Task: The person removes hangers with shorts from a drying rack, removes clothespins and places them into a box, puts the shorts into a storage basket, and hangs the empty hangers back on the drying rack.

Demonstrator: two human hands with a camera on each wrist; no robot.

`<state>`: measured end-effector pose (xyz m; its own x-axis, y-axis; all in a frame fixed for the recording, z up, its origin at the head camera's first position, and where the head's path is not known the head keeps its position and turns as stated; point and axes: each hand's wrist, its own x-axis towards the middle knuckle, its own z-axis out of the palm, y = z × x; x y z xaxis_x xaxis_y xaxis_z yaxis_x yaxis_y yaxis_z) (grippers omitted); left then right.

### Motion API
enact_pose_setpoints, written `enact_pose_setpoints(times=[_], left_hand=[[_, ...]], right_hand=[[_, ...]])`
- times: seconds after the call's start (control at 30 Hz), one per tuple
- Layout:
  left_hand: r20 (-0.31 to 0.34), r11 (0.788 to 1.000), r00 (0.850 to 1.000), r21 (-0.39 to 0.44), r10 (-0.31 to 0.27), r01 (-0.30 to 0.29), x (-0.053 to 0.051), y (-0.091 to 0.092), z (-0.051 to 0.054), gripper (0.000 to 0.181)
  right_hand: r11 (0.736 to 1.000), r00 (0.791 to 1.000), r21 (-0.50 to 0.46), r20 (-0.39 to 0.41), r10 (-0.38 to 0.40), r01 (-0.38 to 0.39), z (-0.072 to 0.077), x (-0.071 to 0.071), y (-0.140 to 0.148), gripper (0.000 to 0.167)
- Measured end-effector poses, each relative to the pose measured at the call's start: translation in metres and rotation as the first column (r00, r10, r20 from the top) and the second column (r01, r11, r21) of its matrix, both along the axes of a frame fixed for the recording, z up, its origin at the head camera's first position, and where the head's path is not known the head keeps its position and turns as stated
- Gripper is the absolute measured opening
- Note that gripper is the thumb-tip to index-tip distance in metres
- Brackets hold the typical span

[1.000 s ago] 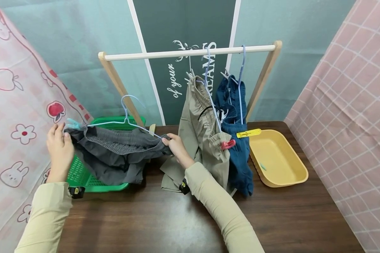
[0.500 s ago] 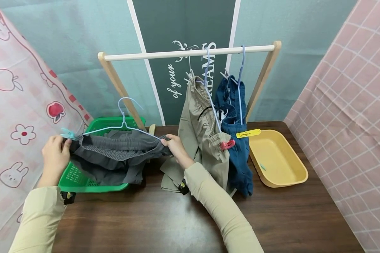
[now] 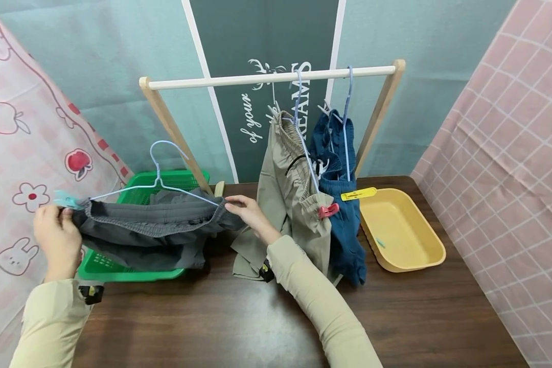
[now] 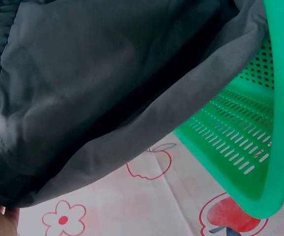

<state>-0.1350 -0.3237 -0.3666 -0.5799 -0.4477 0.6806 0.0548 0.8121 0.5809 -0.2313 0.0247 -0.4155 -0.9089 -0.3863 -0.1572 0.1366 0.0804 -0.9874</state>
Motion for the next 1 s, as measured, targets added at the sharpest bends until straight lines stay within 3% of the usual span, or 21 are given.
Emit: enact_pose_setpoints(times=[0.2,0.33,0.57,0.67,0.87,0.93,1.0], left_hand=[[-0.093,0.999,0.995,0.025,0.044,-0.042,0.006,-0.008,0.000,0.039],[-0.147,0.993,0.984,0.075,0.103,-0.093,0.009,-0.013,0.002,0.043],[-0.210,0.950,0.934,0.185,0.290,-0.253,0.015,-0.023,0.009,0.038],[-0.219,0.933,0.914,0.201,0.341,-0.299,0.019,-0.027,0.013,0.037],[-0.233,0.917,0.890,0.179,0.392,-0.357,0.025,-0.036,0.017,0.039],[-0.217,0.910,0.886,0.158,0.410,-0.383,0.027,-0.037,0.017,0.045],[-0.181,0.908,0.891,0.125,0.416,-0.399,0.030,-0.036,0.018,0.053]], right_hand=[[1.000,1.000,-0.022,-0.015,-0.013,0.012,0.000,-0.002,0.003,0.034],[1.000,1.000,-0.026,0.001,-0.014,0.014,-0.001,-0.004,0.004,0.034],[1.000,1.000,-0.003,0.010,-0.007,0.007,-0.001,-0.006,0.005,0.033],[1.000,1.000,-0.008,0.014,0.004,-0.004,-0.001,-0.006,0.005,0.033],[1.000,1.000,-0.010,0.004,0.022,-0.022,-0.001,-0.006,0.004,0.034],[1.000,1.000,-0.011,0.005,0.027,-0.027,0.000,-0.006,0.003,0.034],[1.000,1.000,-0.012,0.008,0.028,-0.028,0.000,-0.005,0.002,0.034]])
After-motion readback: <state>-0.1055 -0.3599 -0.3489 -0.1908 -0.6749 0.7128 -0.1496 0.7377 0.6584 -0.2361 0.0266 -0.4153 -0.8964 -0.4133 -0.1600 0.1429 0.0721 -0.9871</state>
